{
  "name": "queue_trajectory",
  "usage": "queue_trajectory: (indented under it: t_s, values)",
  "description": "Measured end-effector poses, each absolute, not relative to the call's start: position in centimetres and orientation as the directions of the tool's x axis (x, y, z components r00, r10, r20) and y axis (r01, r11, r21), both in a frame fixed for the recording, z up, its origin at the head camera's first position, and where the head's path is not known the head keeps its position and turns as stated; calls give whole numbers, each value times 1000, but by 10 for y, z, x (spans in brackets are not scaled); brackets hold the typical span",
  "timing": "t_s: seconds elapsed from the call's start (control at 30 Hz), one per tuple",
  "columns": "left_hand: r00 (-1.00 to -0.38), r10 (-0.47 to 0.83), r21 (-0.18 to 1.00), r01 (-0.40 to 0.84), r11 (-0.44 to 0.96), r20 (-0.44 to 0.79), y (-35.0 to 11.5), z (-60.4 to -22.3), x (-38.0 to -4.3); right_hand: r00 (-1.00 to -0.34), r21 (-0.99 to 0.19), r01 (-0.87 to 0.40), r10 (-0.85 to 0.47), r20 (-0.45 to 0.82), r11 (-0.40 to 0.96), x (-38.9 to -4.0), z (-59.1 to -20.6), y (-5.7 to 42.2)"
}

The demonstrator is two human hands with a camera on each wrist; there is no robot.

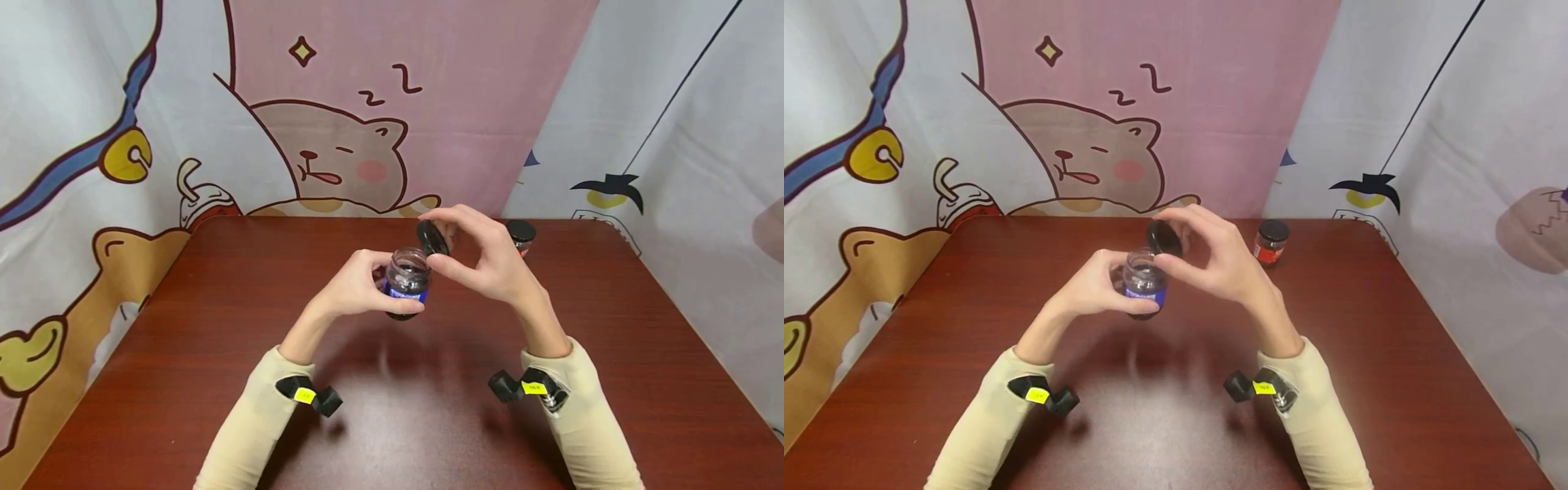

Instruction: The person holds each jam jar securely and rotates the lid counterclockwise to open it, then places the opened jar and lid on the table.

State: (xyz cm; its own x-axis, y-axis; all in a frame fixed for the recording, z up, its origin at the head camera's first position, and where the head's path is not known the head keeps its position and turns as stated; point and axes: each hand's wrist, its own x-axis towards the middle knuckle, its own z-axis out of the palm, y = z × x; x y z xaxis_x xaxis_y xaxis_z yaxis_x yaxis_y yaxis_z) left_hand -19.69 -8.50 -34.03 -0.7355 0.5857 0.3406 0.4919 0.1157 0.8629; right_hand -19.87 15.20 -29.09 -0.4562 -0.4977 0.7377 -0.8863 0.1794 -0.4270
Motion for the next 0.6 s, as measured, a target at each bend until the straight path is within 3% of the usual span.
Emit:
queue_trajectory:
  t_s: [0.6]
  values:
    - [-799,477,827,515,226,367,-94,-342,-207,-568,-512,-822,-406,716,249,-216,-299,155]
